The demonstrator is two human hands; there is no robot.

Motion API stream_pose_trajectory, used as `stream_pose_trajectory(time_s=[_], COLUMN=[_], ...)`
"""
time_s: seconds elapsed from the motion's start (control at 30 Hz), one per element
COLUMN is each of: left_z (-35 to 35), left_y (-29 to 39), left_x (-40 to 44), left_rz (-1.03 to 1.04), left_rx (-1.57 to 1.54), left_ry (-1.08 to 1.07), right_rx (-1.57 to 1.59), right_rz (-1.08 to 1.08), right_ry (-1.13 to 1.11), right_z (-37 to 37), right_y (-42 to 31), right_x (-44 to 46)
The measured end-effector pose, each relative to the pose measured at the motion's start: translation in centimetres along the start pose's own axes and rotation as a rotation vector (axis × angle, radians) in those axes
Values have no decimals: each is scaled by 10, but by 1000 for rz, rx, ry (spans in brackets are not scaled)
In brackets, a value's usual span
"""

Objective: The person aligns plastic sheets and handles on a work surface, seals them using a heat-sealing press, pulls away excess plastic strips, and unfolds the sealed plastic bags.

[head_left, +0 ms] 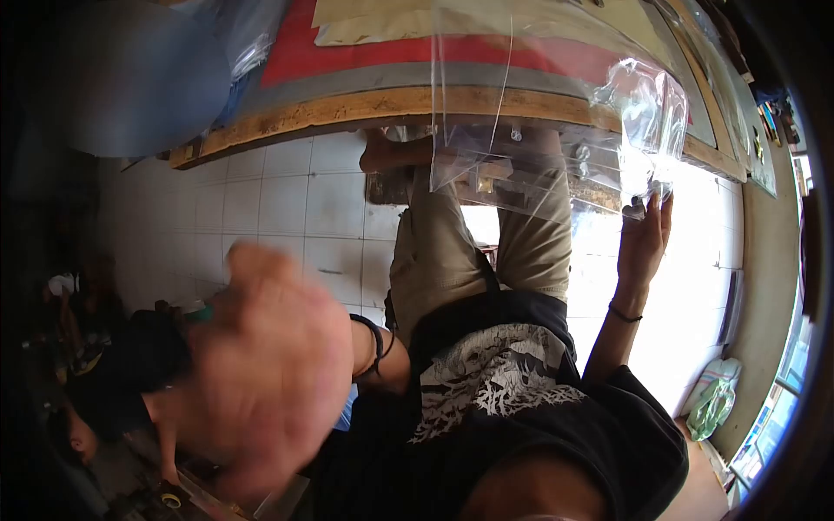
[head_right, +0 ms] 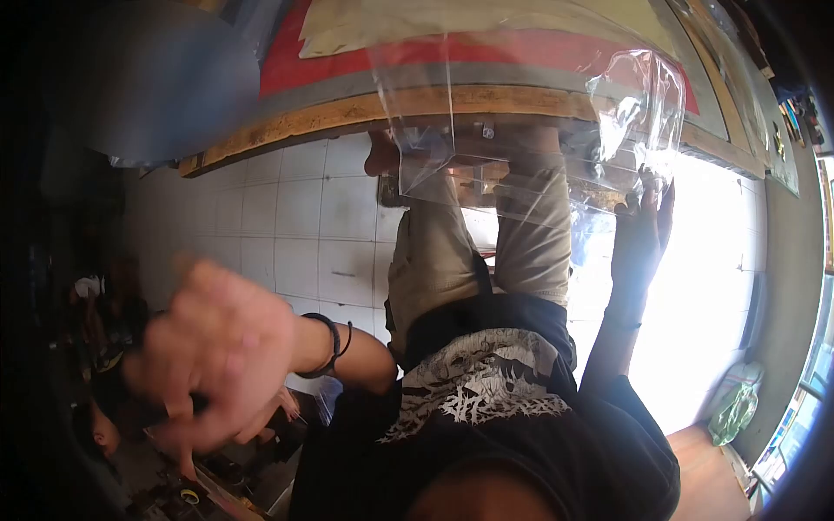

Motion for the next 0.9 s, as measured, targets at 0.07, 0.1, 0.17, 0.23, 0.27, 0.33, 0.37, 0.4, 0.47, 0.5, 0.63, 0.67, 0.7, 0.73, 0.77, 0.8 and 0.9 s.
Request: stream_pose_trajectory(time_s=[0.07, 0.1, 0.17, 0.23, 0.27, 0.33, 0.37, 0.4, 0.47, 0.5, 0.63, 0.67, 0.7, 0.73, 0.77, 0.8, 0.9], left_z=[-22, -31, -39, -37, -34, -28, -30, -34, -41, -45, -65, -64, -65, -70, -73, -74, -84], left_y=[-38, -61, -97, -113, -116, -119, -115, -110, -100, -96, -67, -56, -47, -40, -33, -27, -11], left_x=[-38, -55, -93, -126, -134, -143, -144, -145, -145, -145, -138, -129, -121, -119, -112, -102, -78], left_rz=[-307, -523, -867, -1087, -1124, -1130, -1148, -1161, -1166, -1157, -1135, -1138, -1137, -1083, -971, -858, -677], left_rx=[535, 637, 629, 426, 287, 167, 200, 233, 281, 296, 179, 76, -29, -216, -219, -220, -116], left_ry=[67, 47, -116, -200, -186, -72, -51, -28, -15, -25, -9, 48, 102, 172, 122, 71, -163], right_rx=[249, 460, 473, 520, 431, 331, 246, 187, 95, 62, -56, 32, 144, 222, 264, 428, 31], right_rz=[106, 213, 234, 257, 283, 269, 264, 235, 183, 158, 31, 28, 27, 9, -48, -81, -444], right_ry=[-15, -17, -78, -213, -179, -254, -261, -282, -340, -377, -432, -494, -566, -615, -636, -652, -650], right_z=[-2, 2, 17, 27, 34, 32, 29, 32, 33, 31, 16, 21, 31, 40, 46, 61, 83], right_y=[-3, -4, -13, -17, -22, -19, -21, -27, -33, -33, -35, -49, -67, -83, -95, -112, -146], right_x=[0, -3, -8, -12, -14, -14, -15, -14, -18, -20, -13, -8, -4, -1, 3, 5, 28])
Point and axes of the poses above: each hand's wrist, its own x-axis towards the middle knuckle, its own z-axis out of the palm, y = z × x, the point moved 5 cm from there along x, towards the middle knuckle, and after that the axes turned 7 degrees about x, right-handed, at the moved point
